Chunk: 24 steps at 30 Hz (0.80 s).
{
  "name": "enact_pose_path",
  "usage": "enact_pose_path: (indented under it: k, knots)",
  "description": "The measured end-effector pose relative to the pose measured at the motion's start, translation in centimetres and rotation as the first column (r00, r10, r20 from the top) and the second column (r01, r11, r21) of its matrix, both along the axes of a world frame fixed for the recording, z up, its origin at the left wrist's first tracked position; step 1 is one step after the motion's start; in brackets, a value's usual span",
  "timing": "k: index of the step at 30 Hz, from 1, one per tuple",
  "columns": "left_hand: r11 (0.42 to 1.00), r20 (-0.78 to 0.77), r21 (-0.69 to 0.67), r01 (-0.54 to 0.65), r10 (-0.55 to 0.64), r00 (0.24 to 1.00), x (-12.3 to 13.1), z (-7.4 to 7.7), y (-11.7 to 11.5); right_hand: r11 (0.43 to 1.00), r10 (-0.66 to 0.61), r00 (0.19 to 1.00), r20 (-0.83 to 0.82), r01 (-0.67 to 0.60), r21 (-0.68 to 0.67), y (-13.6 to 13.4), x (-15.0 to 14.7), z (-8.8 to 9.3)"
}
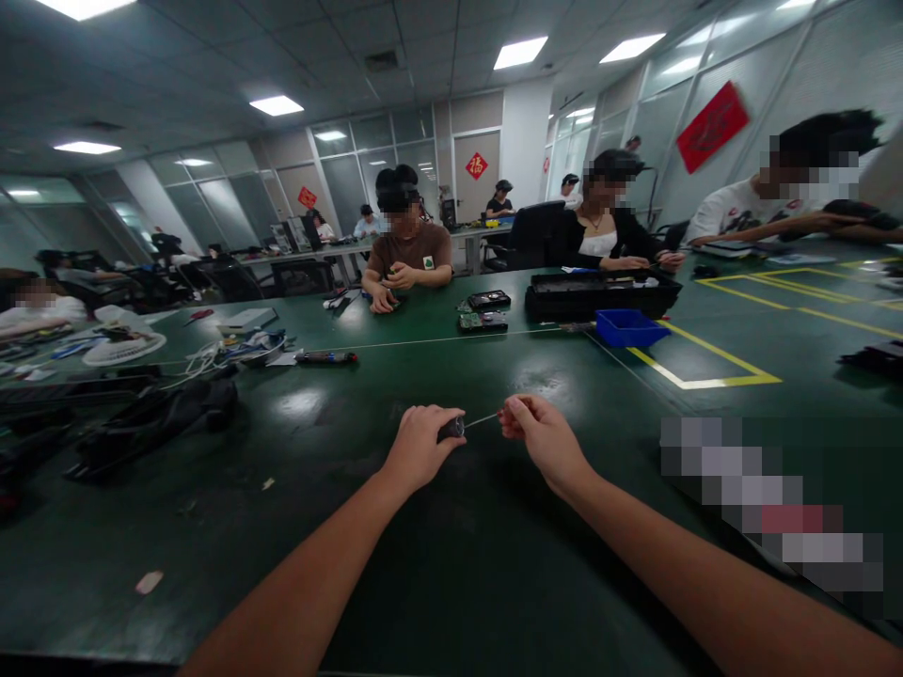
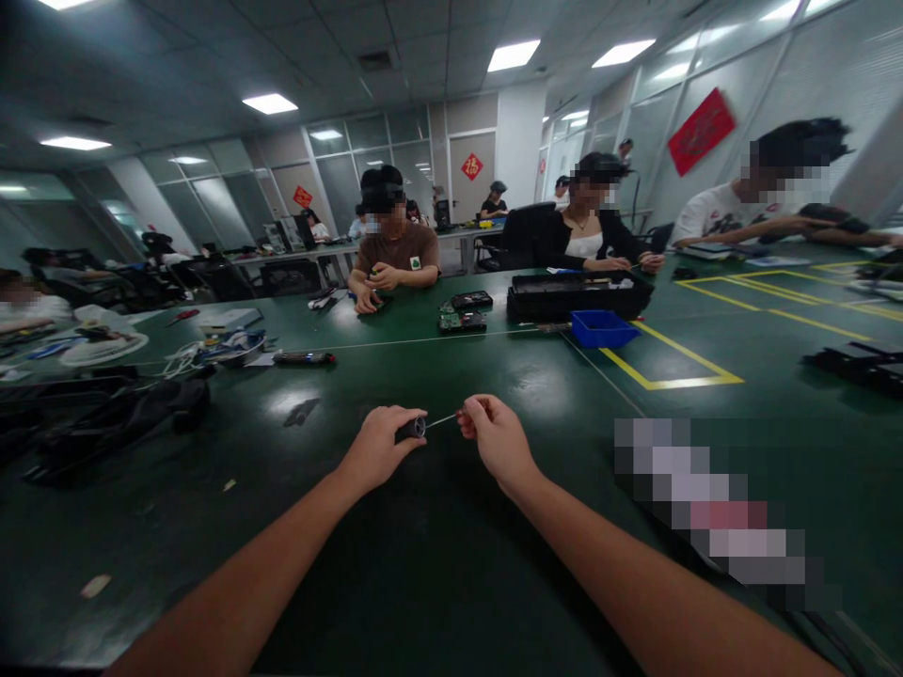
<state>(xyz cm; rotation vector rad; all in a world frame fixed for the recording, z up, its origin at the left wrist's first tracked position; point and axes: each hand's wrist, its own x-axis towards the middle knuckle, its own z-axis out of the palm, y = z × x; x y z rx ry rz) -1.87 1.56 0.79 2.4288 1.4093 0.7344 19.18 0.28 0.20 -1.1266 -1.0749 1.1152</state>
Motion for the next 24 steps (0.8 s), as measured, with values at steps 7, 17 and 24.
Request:
enact_pose_path:
  k: [7,17,24]
  knots:
    - [1.0,-0.01,0.009,-0.016,0.016,1.0,0.1,0.1,0.1,1.0,0.002,1.0,-0.027,-0.003,-0.025,0.2,-0.2,-0.6]
    - [0.998,-0.01,-0.054,-0.024,0.023,1.0,0.0,-0.4,0.5,0.998,-0.065,0.992,0.108,0.062,0.025,0.1,0.2,0.0]
    - [0.995,-0.003,-0.094,-0.033,0.033,0.999,0.1,-0.4,0.5,0.979,-0.179,0.958,0.225,0.15,0.142,-0.1,0.8,0.2]
